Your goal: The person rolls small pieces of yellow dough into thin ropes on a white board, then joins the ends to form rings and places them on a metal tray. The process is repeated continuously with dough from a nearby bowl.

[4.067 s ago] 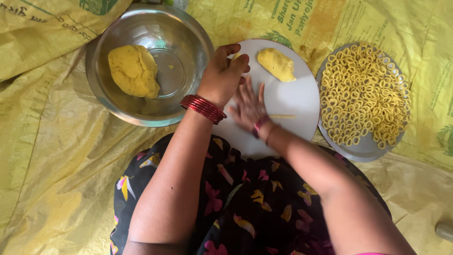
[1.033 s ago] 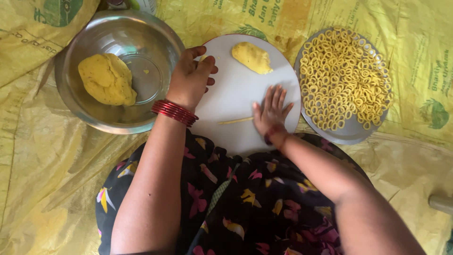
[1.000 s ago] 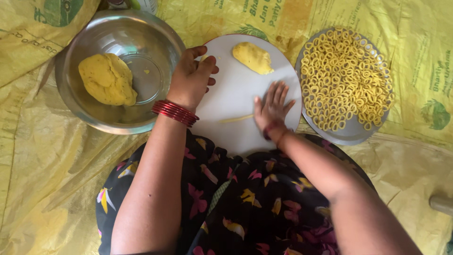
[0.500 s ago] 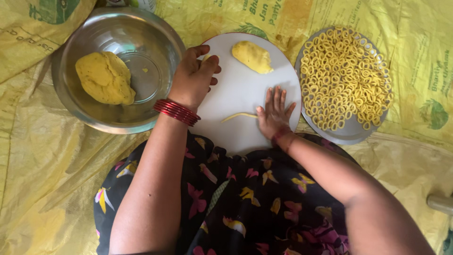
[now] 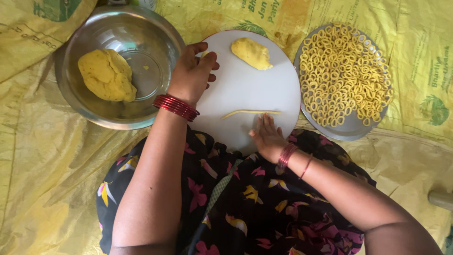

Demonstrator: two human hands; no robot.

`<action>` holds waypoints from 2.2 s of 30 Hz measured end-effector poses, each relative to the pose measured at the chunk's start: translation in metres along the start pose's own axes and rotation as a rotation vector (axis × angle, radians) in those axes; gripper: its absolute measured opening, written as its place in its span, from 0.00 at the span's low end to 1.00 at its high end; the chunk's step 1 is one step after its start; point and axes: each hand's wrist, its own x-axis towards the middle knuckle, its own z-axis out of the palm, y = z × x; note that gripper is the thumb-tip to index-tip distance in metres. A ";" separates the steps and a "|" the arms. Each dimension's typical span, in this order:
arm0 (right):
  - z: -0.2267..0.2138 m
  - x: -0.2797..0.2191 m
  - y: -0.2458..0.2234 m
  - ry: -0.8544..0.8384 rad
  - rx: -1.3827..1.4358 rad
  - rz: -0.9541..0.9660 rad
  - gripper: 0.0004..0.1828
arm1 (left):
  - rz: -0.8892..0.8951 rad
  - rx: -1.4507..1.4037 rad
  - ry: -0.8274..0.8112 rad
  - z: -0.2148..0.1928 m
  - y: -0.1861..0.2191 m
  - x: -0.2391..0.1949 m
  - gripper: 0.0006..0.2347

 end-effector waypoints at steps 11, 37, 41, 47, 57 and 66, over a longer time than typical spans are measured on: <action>-0.035 0.071 -0.030 0.429 -0.013 0.012 0.46 | 0.030 -0.021 -0.008 0.000 0.003 0.001 0.22; -0.033 0.065 0.026 0.491 -0.071 0.060 0.46 | 0.011 0.046 -0.006 0.000 -0.003 -0.001 0.22; -0.022 0.043 0.024 0.296 -0.079 0.080 0.49 | -0.012 0.067 0.001 -0.001 -0.004 -0.003 0.22; -0.021 0.003 0.036 0.069 -0.146 0.198 0.51 | -0.012 0.054 -0.006 0.001 -0.003 -0.004 0.22; -0.017 0.047 0.033 0.268 0.014 0.153 0.50 | -0.011 0.062 0.000 -0.001 -0.008 -0.004 0.23; -0.035 0.038 0.029 0.251 -0.162 0.120 0.48 | -0.005 0.083 0.013 -0.004 -0.014 -0.002 0.22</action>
